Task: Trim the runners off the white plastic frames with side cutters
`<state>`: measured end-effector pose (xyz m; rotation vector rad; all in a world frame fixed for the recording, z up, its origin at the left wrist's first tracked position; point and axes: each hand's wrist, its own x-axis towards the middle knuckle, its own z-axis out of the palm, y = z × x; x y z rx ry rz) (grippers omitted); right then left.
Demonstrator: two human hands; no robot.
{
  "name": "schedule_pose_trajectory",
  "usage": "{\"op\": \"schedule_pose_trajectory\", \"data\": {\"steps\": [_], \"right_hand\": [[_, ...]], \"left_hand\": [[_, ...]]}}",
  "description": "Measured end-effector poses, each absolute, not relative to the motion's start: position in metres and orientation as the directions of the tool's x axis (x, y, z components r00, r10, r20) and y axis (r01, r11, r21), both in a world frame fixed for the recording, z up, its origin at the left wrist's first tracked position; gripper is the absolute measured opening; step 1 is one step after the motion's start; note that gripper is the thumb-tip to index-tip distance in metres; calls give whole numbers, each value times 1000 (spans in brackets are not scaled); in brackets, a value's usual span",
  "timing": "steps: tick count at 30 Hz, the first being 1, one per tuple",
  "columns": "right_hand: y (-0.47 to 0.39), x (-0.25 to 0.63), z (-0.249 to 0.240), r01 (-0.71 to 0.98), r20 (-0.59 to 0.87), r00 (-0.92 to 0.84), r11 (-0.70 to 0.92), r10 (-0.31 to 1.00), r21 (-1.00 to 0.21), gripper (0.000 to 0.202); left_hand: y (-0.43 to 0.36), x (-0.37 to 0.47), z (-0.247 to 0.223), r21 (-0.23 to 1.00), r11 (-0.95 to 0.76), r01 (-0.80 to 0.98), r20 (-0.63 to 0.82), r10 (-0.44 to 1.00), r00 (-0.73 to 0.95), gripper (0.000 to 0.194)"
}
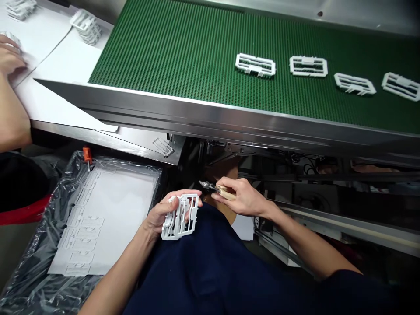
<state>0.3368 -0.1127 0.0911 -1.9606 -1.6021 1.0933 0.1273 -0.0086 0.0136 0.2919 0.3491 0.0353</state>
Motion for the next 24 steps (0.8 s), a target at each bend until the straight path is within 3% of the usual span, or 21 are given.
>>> {"op": "schedule_pose_trajectory", "data": {"steps": [5, 11, 18, 24], "right_hand": [[-115, 321, 76, 461, -354, 261, -438, 898, -772, 28], [-114, 316, 77, 436, -391, 290, -484, 874, -759, 25], [-114, 319, 77, 492, -330, 312, -449, 891, -746, 19], [-101, 319, 85, 510, -202, 215, -286, 956, -811, 7]], "left_hand": [[-5, 127, 14, 275, 962, -2, -335, 98, 937, 53], [-5, 130, 18, 232, 972, -23, -335, 102, 937, 45], [-5, 130, 16, 188, 982, -19, -364, 87, 927, 45], [-7, 133, 19, 190, 980, 64, -475, 35, 879, 43]]}}
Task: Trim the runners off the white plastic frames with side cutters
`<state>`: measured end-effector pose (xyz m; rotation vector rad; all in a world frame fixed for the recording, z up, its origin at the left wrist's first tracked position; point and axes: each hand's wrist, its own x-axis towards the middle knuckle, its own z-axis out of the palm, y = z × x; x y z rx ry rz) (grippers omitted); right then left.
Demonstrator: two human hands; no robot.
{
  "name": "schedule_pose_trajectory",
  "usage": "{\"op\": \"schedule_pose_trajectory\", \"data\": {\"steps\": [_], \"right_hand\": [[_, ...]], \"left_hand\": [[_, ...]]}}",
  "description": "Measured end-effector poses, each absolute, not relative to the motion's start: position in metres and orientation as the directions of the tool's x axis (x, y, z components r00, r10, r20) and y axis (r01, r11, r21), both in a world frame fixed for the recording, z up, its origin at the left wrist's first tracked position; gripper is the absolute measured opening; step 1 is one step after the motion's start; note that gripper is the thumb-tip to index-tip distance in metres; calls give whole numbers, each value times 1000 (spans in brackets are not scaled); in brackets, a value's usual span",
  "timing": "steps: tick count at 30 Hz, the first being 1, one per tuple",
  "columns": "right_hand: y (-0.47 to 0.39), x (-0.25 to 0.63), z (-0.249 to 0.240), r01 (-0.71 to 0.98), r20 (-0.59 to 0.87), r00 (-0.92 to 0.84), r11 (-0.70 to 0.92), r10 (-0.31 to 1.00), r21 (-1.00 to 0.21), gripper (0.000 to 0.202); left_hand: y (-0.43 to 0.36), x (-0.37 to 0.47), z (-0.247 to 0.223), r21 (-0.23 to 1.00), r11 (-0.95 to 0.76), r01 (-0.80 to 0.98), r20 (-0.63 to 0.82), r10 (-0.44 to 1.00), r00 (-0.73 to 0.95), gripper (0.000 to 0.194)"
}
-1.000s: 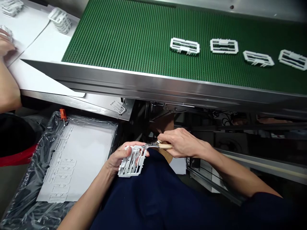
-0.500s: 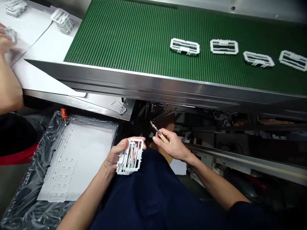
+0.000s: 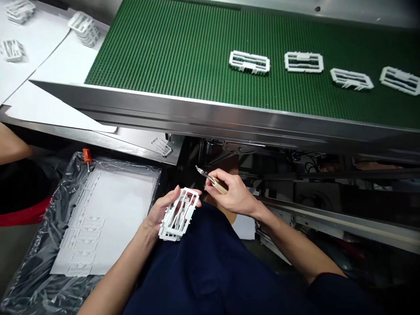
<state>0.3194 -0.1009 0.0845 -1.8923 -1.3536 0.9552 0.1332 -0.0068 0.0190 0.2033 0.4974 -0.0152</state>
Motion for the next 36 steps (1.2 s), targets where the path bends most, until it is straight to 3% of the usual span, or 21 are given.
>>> {"op": "schedule_pose_trajectory", "data": {"steps": [6, 11, 30, 36], "right_hand": [[-82, 323, 89, 541, -185, -4, -154, 983, -827, 16], [-75, 327, 90, 577, -245, -119, -134, 962, -806, 18], [-65, 328, 95, 654, -291, -240, -67, 926, -753, 23], [-66, 321, 87, 665, -249, -165, -79, 954, -743, 20]], "left_hand": [[-10, 140, 21, 222, 963, 152, -548, -6, 837, 39], [-10, 142, 23, 217, 954, 207, -575, -47, 817, 40], [-6, 142, 19, 129, 964, 232, -576, -118, 809, 30], [-4, 142, 18, 151, 964, 217, -600, -85, 796, 25]]}}
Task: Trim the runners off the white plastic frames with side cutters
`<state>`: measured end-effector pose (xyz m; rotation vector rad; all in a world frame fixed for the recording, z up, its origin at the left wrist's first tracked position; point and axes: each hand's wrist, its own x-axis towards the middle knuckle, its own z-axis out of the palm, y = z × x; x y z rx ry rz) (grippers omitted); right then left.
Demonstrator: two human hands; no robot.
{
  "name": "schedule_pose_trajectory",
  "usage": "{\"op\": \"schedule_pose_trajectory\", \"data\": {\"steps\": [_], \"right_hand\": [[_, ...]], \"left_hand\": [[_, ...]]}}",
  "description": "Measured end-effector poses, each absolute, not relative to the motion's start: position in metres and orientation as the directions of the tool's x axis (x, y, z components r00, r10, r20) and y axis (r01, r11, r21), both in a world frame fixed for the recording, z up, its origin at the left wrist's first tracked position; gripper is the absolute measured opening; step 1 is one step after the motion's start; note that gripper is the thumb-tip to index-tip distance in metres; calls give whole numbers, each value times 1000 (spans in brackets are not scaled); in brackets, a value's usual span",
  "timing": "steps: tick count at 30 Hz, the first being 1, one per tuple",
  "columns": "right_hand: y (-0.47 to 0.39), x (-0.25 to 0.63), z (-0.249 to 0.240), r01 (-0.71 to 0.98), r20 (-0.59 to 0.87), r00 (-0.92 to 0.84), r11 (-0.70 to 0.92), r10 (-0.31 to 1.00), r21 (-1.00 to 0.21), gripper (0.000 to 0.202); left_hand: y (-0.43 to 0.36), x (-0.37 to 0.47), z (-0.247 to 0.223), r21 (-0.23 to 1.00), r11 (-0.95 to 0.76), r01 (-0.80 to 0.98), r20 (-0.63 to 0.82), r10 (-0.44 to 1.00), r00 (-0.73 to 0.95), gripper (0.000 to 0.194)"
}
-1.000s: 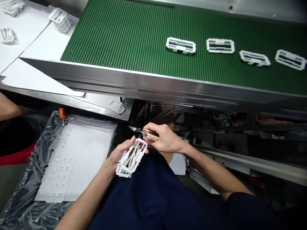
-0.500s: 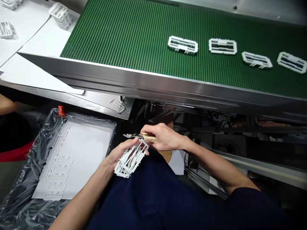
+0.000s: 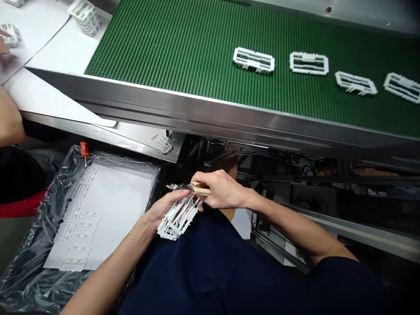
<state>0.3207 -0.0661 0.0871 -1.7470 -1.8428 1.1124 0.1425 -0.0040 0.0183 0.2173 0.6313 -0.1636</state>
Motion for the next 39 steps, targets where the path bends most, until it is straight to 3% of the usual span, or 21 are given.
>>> {"op": "schedule_pose_trajectory", "data": {"steps": [3, 8, 14, 15, 18, 20, 23, 25, 31, 39], "right_hand": [[-69, 319, 83, 628, -242, -88, -135, 966, -766, 16], [-74, 325, 81, 600, -252, -11, -195, 968, -776, 15], [-86, 336, 78, 617, -262, 99, -266, 960, -740, 7], [-89, 336, 77, 608, -265, 144, -297, 953, -736, 3], [-97, 325, 74, 531, -298, 302, -419, 906, -737, 19], [-101, 312, 71, 440, -349, 318, -463, 882, -769, 26], [-104, 299, 67, 340, -375, 281, -457, 883, -822, 23], [-105, 299, 63, 269, -366, 300, -446, 881, -854, 20], [-109, 318, 52, -212, -426, 239, -381, 873, -900, 30], [-117, 317, 56, -249, -413, 251, -353, 876, -902, 31]], "left_hand": [[-3, 142, 18, 181, 958, 224, -608, -70, 791, 28], [-1, 143, 23, 130, 948, 290, -616, -152, 773, 40], [0, 144, 25, 164, 958, 236, -629, -83, 773, 37], [0, 145, 25, 204, 956, 213, -637, -36, 770, 36], [-1, 153, 24, 438, 891, 120, -652, 222, 725, 29], [-3, 159, 25, 591, 799, 113, -648, 386, 657, 29], [-4, 166, 28, 678, 718, 154, -646, 483, 591, 33], [-4, 167, 31, 675, 723, 149, -642, 475, 602, 33], [1, 160, 40, 588, 802, 104, -598, 345, 723, 22], [-5, 160, 37, 436, 898, 60, -642, 264, 720, 13]]}}
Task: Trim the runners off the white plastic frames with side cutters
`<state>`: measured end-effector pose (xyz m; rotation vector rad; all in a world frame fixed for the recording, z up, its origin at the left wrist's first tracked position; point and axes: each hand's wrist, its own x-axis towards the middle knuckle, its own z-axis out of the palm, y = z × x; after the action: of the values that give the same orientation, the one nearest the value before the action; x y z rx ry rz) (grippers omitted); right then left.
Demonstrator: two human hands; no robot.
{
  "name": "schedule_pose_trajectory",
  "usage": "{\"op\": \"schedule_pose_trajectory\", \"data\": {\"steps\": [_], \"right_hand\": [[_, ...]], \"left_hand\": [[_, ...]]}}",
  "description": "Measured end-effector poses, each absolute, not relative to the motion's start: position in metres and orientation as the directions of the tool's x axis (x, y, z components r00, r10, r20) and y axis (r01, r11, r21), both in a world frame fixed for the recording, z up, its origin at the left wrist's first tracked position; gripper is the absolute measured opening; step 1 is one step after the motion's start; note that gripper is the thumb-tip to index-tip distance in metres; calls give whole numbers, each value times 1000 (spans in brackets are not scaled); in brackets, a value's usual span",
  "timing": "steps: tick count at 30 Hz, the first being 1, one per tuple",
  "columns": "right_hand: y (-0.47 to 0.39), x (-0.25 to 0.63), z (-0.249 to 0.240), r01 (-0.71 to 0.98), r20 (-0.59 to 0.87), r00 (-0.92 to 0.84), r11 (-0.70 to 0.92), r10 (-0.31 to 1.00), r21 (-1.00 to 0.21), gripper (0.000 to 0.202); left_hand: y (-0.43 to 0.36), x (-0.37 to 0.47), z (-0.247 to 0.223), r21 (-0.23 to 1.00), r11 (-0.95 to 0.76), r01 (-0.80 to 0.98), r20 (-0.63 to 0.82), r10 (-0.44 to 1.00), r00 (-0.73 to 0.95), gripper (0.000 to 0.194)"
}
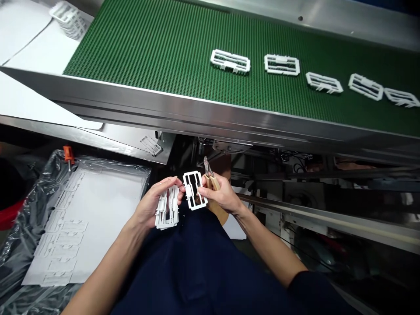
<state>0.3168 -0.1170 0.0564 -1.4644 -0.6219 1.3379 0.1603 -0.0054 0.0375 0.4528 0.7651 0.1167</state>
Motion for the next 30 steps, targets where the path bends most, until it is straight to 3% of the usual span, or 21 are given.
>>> {"op": "schedule_pose_trajectory", "data": {"steps": [6, 12, 16, 25, 30], "right_hand": [[-128, 321, 54, -155, -378, 266, -347, 887, -925, 27], [-141, 324, 48, -76, -351, 264, -343, 899, -936, 23], [-147, 327, 48, -9, -322, 270, -333, 907, -943, 19], [-159, 324, 56, 299, -227, 292, -315, 929, -901, 9], [-157, 308, 57, 625, -179, 182, -254, 967, -739, 14]], "left_hand": [[-11, 161, 37, 400, 916, 14, -657, 276, 701, 12], [-23, 167, 37, 460, 887, -29, -616, 343, 709, 21], [-32, 170, 34, 455, 890, -23, -665, 357, 656, 22], [-56, 177, 25, 372, 925, -79, -721, 341, 603, 26], [-75, 184, 19, 522, 846, -107, -702, 497, 511, 28]]}}
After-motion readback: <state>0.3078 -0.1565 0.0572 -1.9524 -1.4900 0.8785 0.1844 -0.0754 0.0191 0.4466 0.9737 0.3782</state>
